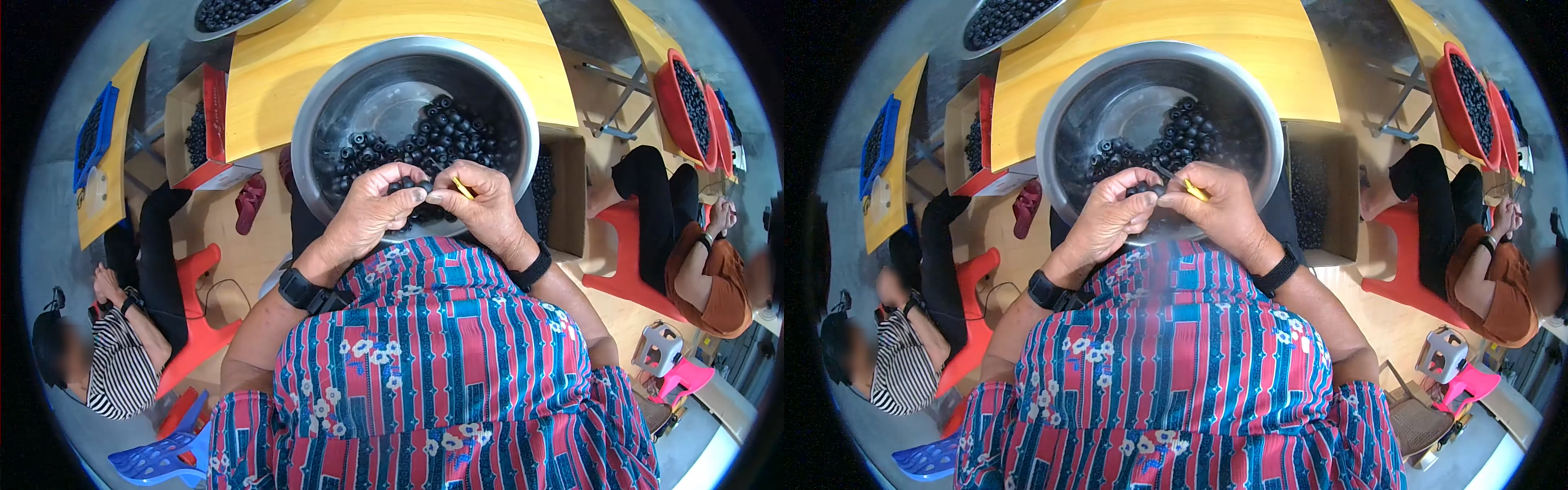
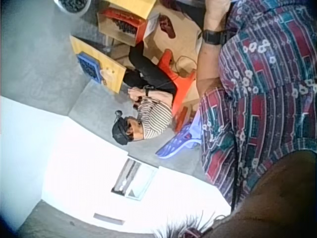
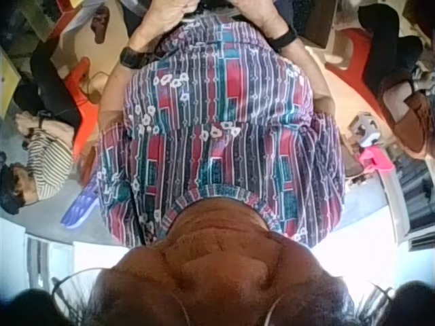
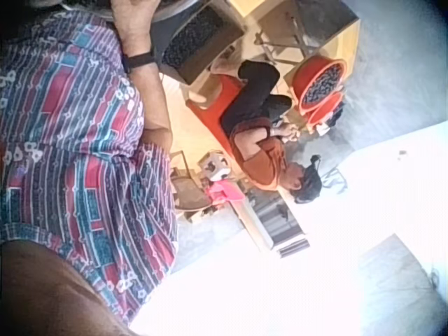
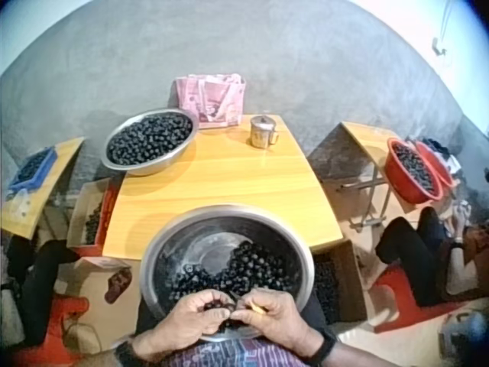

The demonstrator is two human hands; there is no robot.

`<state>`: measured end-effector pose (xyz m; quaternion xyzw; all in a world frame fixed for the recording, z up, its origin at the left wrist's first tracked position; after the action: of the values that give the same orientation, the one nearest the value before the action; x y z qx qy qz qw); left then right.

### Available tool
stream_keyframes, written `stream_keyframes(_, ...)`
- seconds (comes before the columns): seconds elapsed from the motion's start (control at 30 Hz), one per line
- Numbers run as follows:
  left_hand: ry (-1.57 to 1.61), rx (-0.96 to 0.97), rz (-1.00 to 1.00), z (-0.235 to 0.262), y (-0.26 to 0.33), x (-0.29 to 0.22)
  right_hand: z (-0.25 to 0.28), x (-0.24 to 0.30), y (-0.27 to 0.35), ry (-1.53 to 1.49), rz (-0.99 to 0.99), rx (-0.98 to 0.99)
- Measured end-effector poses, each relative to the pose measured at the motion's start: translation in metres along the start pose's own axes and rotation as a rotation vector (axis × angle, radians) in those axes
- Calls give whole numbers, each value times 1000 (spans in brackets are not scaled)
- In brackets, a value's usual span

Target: Pitting small dark fruits using a small knife.

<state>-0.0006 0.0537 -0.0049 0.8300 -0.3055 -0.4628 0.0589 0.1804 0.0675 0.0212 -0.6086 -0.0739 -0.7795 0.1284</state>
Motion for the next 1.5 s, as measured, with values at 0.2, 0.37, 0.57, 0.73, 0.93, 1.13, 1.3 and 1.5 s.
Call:
stream_keyframes(0.2,90,53,58,2,1,5,-4,4,1,-84,18,-5)
stream_keyframes(0.37,47,73,105,2,-1,7,-6,3,2,24,135,92)
stream_keyframes(0.57,157,98,118,-1,-1,9,-4,11,1,51,96,39)
stream_keyframes(0.73,102,113,141,0,1,11,-3,5,1,78,114,-1)
stream_keyframes(0.93,136,103,95,0,1,13,-8,1,0,-1,46,2)
stream_keyframes(1.13,270,42,43,5,1,9,0,3,-1,118,66,-2)
stream_keyframes(1.3,324,99,36,6,2,9,-9,7,0,336,237,104)
stream_keyframes(1.5,353,128,54,6,3,6,-11,11,-1,421,298,76)
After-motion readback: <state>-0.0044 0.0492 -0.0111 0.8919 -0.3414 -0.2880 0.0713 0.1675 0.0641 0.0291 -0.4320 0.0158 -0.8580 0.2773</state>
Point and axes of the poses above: each hand's wrist, its own y-axis away from the middle knuckle, its own z-axis out of the back of the hand, x = y × z, the point moved 3 cm from there along -y, towards the middle knuckle, and after that the axes turned 5 degrees about -x, right-handed, at the moved point
